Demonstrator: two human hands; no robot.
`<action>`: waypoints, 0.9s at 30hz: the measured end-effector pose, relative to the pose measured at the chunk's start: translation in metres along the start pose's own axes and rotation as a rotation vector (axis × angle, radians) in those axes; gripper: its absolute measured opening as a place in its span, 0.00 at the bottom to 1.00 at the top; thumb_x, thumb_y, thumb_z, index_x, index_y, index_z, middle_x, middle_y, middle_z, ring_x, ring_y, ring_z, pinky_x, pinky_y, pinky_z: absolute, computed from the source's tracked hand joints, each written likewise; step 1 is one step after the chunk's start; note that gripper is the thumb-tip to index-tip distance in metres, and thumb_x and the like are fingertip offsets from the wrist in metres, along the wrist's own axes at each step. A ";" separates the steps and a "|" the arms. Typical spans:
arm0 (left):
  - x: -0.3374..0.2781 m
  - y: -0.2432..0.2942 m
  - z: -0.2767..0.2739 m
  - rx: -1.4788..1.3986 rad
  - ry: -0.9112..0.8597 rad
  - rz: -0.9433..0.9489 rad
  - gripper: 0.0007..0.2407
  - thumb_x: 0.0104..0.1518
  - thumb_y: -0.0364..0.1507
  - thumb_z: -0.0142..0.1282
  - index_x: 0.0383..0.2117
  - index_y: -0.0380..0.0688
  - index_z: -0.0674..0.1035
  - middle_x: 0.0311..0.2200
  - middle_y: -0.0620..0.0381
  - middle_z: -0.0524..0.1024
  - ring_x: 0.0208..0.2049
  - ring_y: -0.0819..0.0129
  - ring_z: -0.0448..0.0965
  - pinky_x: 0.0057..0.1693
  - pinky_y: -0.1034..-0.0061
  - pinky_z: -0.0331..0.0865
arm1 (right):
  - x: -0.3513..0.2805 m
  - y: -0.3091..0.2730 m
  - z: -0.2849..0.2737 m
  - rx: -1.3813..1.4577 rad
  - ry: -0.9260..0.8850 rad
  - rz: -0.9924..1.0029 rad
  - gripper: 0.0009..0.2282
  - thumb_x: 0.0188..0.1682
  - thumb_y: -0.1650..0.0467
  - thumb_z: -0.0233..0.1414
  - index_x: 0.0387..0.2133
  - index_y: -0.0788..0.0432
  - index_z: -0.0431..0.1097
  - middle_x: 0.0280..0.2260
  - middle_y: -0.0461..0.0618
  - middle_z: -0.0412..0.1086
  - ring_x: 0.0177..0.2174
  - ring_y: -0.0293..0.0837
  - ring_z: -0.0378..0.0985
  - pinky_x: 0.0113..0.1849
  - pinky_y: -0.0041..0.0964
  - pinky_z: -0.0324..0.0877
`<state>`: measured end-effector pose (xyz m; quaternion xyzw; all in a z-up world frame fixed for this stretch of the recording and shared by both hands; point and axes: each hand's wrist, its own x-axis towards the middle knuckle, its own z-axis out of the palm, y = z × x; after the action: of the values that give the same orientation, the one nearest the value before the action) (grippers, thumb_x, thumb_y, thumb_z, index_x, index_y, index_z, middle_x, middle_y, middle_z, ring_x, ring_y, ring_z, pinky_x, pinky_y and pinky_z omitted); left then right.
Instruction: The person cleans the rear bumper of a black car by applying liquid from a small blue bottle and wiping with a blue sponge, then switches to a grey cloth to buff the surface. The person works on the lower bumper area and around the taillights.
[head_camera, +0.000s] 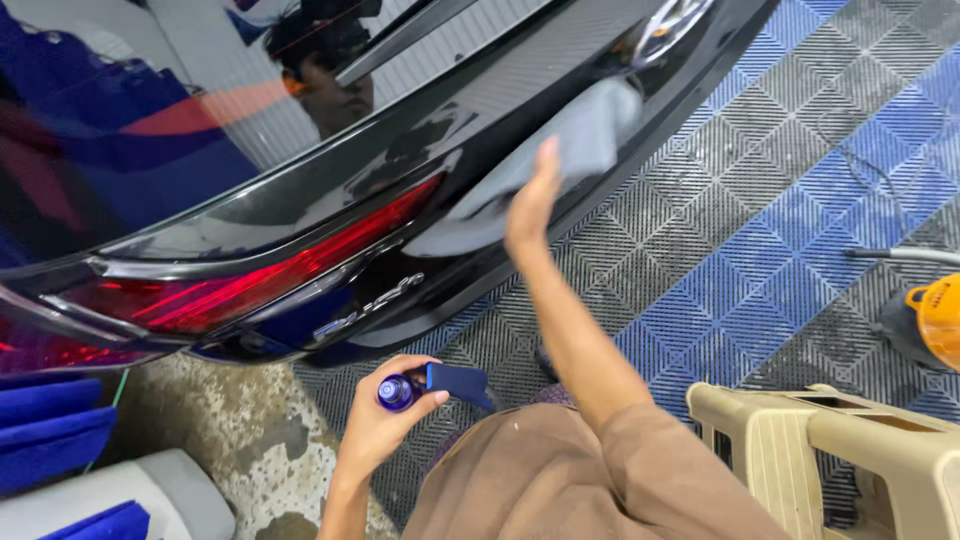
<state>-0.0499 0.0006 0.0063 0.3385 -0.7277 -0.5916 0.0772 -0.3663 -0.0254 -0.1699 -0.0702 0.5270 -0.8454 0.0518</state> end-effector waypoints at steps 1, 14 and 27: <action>0.002 0.002 0.003 -0.032 -0.011 -0.016 0.14 0.44 0.23 0.70 0.38 0.37 0.83 0.34 0.58 0.82 0.35 0.75 0.80 0.46 0.79 0.73 | -0.010 -0.008 -0.001 -0.014 -0.037 -0.026 0.30 0.60 0.59 0.40 0.67 0.74 0.49 0.70 0.64 0.48 0.68 0.51 0.49 0.67 0.42 0.43; 0.034 0.020 0.032 0.033 -0.050 0.044 0.14 0.44 0.23 0.70 0.38 0.37 0.84 0.34 0.59 0.82 0.36 0.74 0.80 0.47 0.80 0.72 | 0.023 -0.081 0.022 0.070 -0.072 -0.147 0.29 0.60 0.61 0.44 0.65 0.75 0.49 0.67 0.64 0.49 0.66 0.51 0.50 0.66 0.41 0.46; 0.052 0.022 0.050 0.072 -0.039 0.046 0.14 0.44 0.24 0.70 0.38 0.37 0.84 0.33 0.59 0.82 0.35 0.75 0.79 0.46 0.80 0.72 | 0.031 0.049 -0.018 0.069 0.026 0.109 0.29 0.60 0.59 0.41 0.61 0.77 0.59 0.64 0.64 0.60 0.65 0.52 0.59 0.65 0.43 0.51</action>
<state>-0.1244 0.0123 -0.0032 0.3126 -0.7574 -0.5697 0.0642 -0.3994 -0.0360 -0.2200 -0.0286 0.5014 -0.8597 0.0935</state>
